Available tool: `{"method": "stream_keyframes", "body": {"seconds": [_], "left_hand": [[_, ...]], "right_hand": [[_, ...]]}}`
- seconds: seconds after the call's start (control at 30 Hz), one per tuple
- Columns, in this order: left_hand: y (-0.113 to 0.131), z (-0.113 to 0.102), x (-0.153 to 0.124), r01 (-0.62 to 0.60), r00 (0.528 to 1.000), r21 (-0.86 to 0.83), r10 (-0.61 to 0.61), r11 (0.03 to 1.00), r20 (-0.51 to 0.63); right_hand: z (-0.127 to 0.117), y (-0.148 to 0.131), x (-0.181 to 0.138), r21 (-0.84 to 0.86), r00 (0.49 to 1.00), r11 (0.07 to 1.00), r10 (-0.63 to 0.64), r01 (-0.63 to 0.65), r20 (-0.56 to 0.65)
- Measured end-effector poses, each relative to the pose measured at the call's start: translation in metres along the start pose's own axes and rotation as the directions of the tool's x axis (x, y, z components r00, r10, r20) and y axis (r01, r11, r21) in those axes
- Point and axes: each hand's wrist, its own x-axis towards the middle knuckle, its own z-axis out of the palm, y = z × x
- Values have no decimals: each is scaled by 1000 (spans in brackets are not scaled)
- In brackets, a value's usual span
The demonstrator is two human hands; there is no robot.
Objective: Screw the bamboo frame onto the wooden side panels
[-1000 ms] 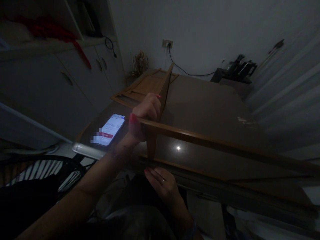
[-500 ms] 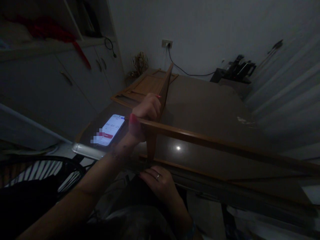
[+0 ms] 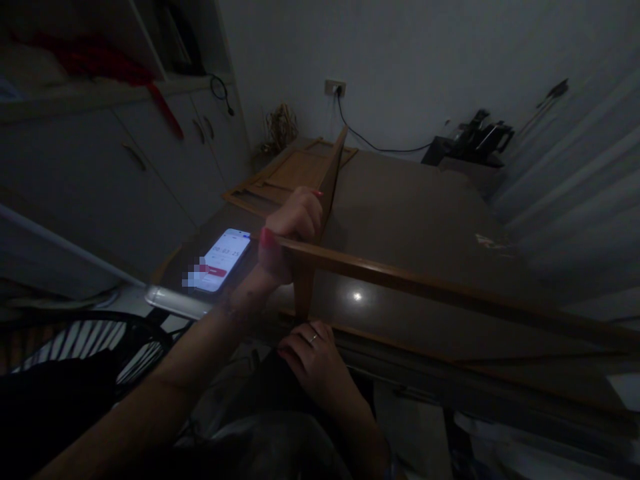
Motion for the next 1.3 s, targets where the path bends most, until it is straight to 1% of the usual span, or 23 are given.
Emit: {"method": "stream_keyframes", "body": {"seconds": [0.1, 0.2, 0.3, 0.47, 0.57, 0.67, 0.77, 0.93, 1.03, 1.1, 1.2, 1.3], "left_hand": [[1, 0, 0, -26, 1000, 30, 26, 999, 0], [1, 0, 0, -37, 999, 77, 36, 996, 11], [-1, 0, -1, -29, 1000, 84, 28, 996, 14], [-2, 1, -2, -7, 1000, 6, 8, 1000, -9], [-2, 2, -2, 11, 1000, -48, -13, 999, -29], [-4, 3, -3, 18, 999, -40, -20, 999, -40], [-5, 5, -3, 8, 998, -24, -10, 1000, -54], [-4, 4, -1, -13, 999, -45, 12, 999, -41], [-2, 2, 2, -5, 1000, -46, 4, 999, -20], [0, 1, 2, 11, 1000, -46, -11, 999, -12], [1, 1, 2, 16, 1000, -50, -16, 999, -10], [1, 0, 2, 4, 1000, -5, -4, 1000, -12]], "right_hand": [[-2, -1, 1, 39, 1000, 999, 16, -17, 11], [-6, -1, 2, 16, 999, 1000, -5, 4, 35], [-11, -2, 3, -18, 998, 1000, -19, 20, 67], [-22, -4, 4, -58, 989, 997, -49, 58, 141], [-24, -3, 5, -73, 985, 992, -91, 102, 144], [-19, 3, 4, -122, 981, 981, -130, 148, 146], [-12, 10, 3, -210, 971, 955, -179, 210, 159], [-3, 16, 6, -337, 953, 891, -283, 304, 113], [4, 16, 9, -344, 945, 881, -319, 325, 75], [9, 17, 11, -326, 949, 892, -310, 313, 61], [13, 19, 15, -306, 947, 896, -302, 322, 112], [14, 22, 17, -285, 916, 876, -336, 389, 218]]}}
